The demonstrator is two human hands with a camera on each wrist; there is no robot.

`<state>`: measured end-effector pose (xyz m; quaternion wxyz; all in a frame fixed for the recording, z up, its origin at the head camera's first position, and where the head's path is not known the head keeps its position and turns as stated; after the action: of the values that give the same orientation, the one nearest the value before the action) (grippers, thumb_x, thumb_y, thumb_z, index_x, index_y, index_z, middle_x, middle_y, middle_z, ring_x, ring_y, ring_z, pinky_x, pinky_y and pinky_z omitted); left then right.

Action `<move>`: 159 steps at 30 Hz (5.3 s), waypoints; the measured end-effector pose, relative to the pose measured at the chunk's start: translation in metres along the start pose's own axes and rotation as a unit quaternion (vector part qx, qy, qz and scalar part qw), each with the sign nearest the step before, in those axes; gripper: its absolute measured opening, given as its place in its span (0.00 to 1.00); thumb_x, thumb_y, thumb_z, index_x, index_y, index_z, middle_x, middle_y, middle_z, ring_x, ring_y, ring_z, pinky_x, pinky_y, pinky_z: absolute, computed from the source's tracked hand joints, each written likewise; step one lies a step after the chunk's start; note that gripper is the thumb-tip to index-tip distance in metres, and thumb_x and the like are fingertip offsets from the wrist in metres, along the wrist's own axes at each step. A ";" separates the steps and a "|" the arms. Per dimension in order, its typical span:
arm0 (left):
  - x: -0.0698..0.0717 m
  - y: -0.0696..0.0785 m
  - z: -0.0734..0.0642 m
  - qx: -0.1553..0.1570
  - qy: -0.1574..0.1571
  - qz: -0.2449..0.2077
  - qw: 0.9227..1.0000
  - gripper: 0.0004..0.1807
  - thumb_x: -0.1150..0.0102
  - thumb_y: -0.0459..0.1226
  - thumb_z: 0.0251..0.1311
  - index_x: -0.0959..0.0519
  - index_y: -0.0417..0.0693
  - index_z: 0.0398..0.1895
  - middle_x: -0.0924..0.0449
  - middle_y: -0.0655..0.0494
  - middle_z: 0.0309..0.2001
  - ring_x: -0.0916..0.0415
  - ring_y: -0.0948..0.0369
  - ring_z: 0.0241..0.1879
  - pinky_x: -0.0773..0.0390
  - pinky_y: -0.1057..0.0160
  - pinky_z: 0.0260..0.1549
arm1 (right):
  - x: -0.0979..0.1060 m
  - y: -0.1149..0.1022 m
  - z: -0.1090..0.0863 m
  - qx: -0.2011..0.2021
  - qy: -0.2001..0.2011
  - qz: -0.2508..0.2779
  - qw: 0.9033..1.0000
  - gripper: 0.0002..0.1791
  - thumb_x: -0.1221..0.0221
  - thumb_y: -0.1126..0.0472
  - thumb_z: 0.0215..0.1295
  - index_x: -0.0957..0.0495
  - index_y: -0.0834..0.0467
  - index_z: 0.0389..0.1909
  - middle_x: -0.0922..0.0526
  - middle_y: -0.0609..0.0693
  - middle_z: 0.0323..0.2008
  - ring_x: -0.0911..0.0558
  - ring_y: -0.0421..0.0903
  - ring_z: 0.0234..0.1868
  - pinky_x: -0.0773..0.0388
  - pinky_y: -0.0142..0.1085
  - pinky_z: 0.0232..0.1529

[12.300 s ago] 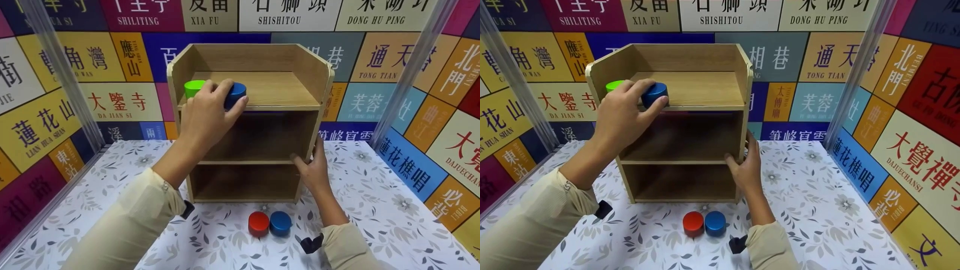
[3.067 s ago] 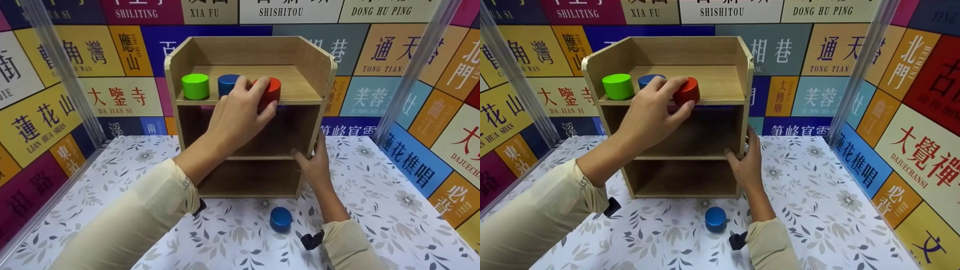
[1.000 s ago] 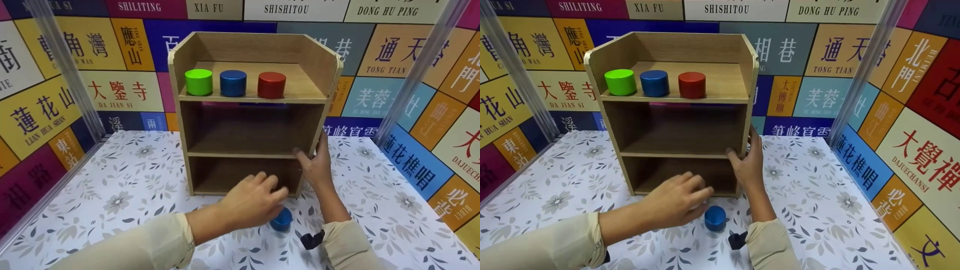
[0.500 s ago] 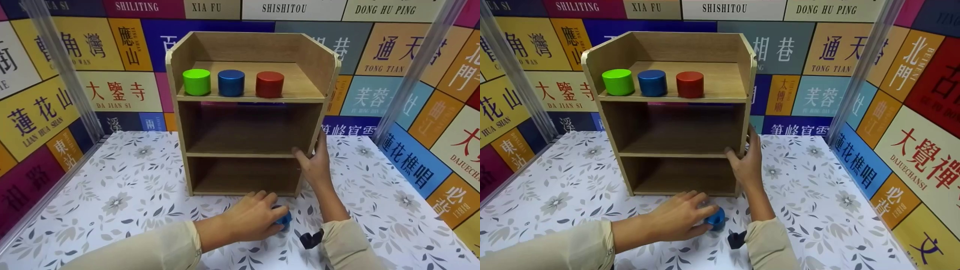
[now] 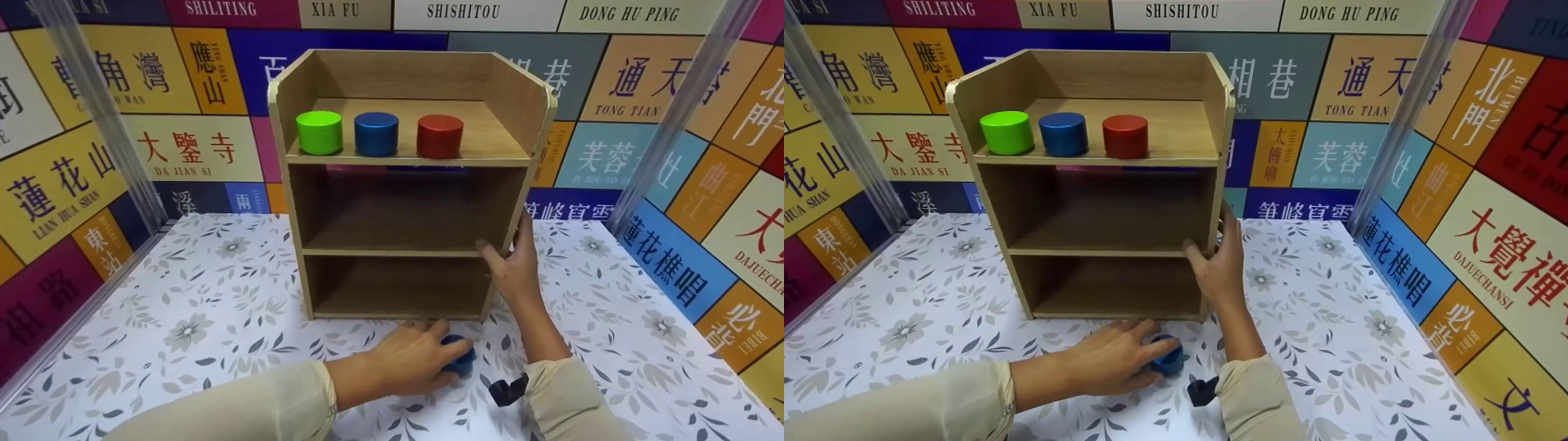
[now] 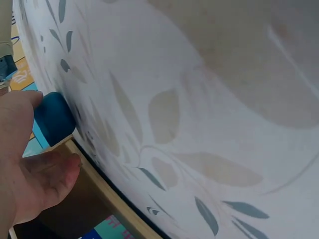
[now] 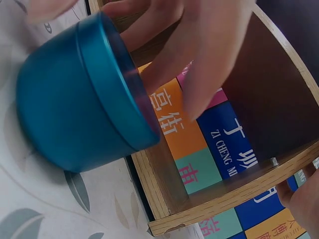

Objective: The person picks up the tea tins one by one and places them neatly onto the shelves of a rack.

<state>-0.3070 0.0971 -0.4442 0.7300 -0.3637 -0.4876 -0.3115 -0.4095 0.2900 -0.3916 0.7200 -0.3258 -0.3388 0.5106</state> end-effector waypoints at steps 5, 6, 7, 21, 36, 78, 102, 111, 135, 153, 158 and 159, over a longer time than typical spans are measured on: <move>-0.006 0.001 0.000 0.008 -0.026 -0.011 1.000 0.27 0.44 0.61 0.68 0.32 0.65 0.64 0.23 0.53 0.50 0.18 0.57 0.39 0.17 0.62 0.33 | 0.000 0.000 0.000 0.001 -0.003 -0.001 1.000 0.48 0.37 0.61 0.65 0.52 0.43 0.80 0.40 0.48 0.75 0.38 0.49 0.75 0.35 0.58 0.71; -0.007 0.002 0.001 0.008 -0.028 -0.013 1.000 0.26 0.44 0.60 0.68 0.32 0.64 0.64 0.23 0.52 0.49 0.18 0.57 0.38 0.17 0.62 0.33 | -0.001 0.000 0.000 0.000 -0.004 0.000 1.000 0.48 0.37 0.62 0.65 0.52 0.43 0.80 0.40 0.48 0.75 0.38 0.49 0.75 0.35 0.58 0.71; -0.008 0.002 0.001 0.008 -0.028 -0.014 0.999 0.26 0.43 0.60 0.68 0.32 0.64 0.63 0.23 0.52 0.49 0.18 0.57 0.38 0.17 0.62 0.32 | -0.001 0.000 0.000 0.000 -0.005 0.003 1.000 0.48 0.37 0.62 0.65 0.52 0.43 0.80 0.40 0.48 0.75 0.38 0.49 0.75 0.36 0.59 0.71; -0.015 0.007 0.000 0.013 0.025 -0.011 1.000 0.21 0.41 0.58 0.68 0.31 0.61 0.54 0.23 0.50 0.45 0.20 0.56 0.33 0.17 0.62 0.31 | -0.001 0.000 0.000 0.011 0.001 0.008 1.000 0.48 0.36 0.62 0.64 0.50 0.44 0.80 0.37 0.48 0.73 0.36 0.48 0.74 0.38 0.56 0.72; -0.014 0.003 -0.001 0.031 0.006 -0.055 0.998 0.22 0.42 0.58 0.68 0.32 0.59 0.55 0.24 0.49 0.47 0.20 0.56 0.37 0.18 0.62 0.32 | 0.000 0.003 0.001 -0.001 0.003 -0.004 1.000 0.48 0.36 0.62 0.64 0.51 0.45 0.81 0.39 0.49 0.75 0.37 0.49 0.75 0.39 0.57 0.73; 0.095 -0.040 0.024 0.057 0.143 -0.044 0.987 0.26 0.48 0.56 0.73 0.34 0.57 0.68 0.25 0.47 0.49 0.16 0.55 0.37 0.13 0.60 0.41 | -0.002 -0.014 -0.004 -0.013 0.002 -0.011 1.000 0.47 0.37 0.61 0.66 0.51 0.49 0.81 0.39 0.52 0.75 0.36 0.52 0.74 0.34 0.59 0.71; 0.154 -0.074 0.052 0.085 0.234 -0.105 0.963 0.29 0.48 0.56 0.73 0.32 0.60 0.72 0.28 0.47 0.55 0.20 0.59 0.39 0.16 0.63 0.43 | -0.004 -0.034 -0.010 0.006 -0.018 0.018 1.000 0.46 0.38 0.63 0.67 0.52 0.47 0.81 0.42 0.49 0.77 0.39 0.50 0.77 0.38 0.54 0.75; 0.170 -0.078 0.065 0.085 0.243 -0.114 0.960 0.29 0.48 0.55 0.73 0.32 0.60 0.74 0.29 0.48 0.60 0.17 0.58 0.49 0.16 0.63 0.50 | -0.003 -0.035 -0.009 0.029 -0.022 0.029 0.999 0.46 0.40 0.66 0.68 0.53 0.47 0.81 0.43 0.47 0.78 0.40 0.49 0.78 0.39 0.55 0.76; 0.194 -0.080 0.096 0.109 0.241 -0.157 0.952 0.30 0.45 0.48 0.74 0.36 0.57 0.77 0.32 0.46 0.66 0.22 0.56 0.64 0.20 0.64 0.57 | -0.003 -0.031 -0.009 -0.035 -0.021 0.005 0.999 0.50 0.37 0.56 0.66 0.56 0.41 0.82 0.46 0.47 0.79 0.44 0.51 0.79 0.45 0.56 0.78; 0.195 -0.083 0.109 0.166 0.237 -0.144 0.946 0.33 0.46 0.49 0.74 0.39 0.59 0.79 0.30 0.45 0.65 0.19 0.55 0.61 0.18 0.64 0.53 | 0.000 0.005 0.000 -0.025 -0.014 0.001 1.000 0.49 0.36 0.55 0.66 0.55 0.34 0.80 0.44 0.41 0.78 0.41 0.47 0.78 0.41 0.55 0.76; 0.196 -0.082 0.114 0.198 0.236 -0.148 0.940 0.31 0.47 0.49 0.75 0.40 0.54 0.77 0.29 0.47 0.64 0.16 0.55 0.57 0.16 0.64 0.49 | -0.001 0.004 -0.001 -0.024 -0.016 0.001 1.000 0.49 0.36 0.55 0.67 0.55 0.34 0.80 0.44 0.41 0.78 0.42 0.47 0.78 0.41 0.55 0.76; 0.196 -0.082 0.115 0.203 0.234 -0.146 0.940 0.30 0.48 0.49 0.75 0.40 0.52 0.76 0.28 0.47 0.64 0.15 0.55 0.56 0.16 0.64 0.48 | -0.001 0.004 -0.001 -0.022 -0.015 0.002 1.000 0.49 0.36 0.56 0.67 0.55 0.34 0.80 0.44 0.41 0.78 0.41 0.47 0.78 0.41 0.55 0.76</move>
<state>-0.3638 0.1291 -0.2118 0.8283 -0.0499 -0.4037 -0.3852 -0.4109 0.2903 -0.3953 0.7064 -0.3343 -0.3606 0.5091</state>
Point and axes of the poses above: each hand's wrist, its own z-axis towards the middle knuckle, its own x-axis out of the back of the hand, y = z × x, the point moved 4 cm from there along z, towards the middle knuckle
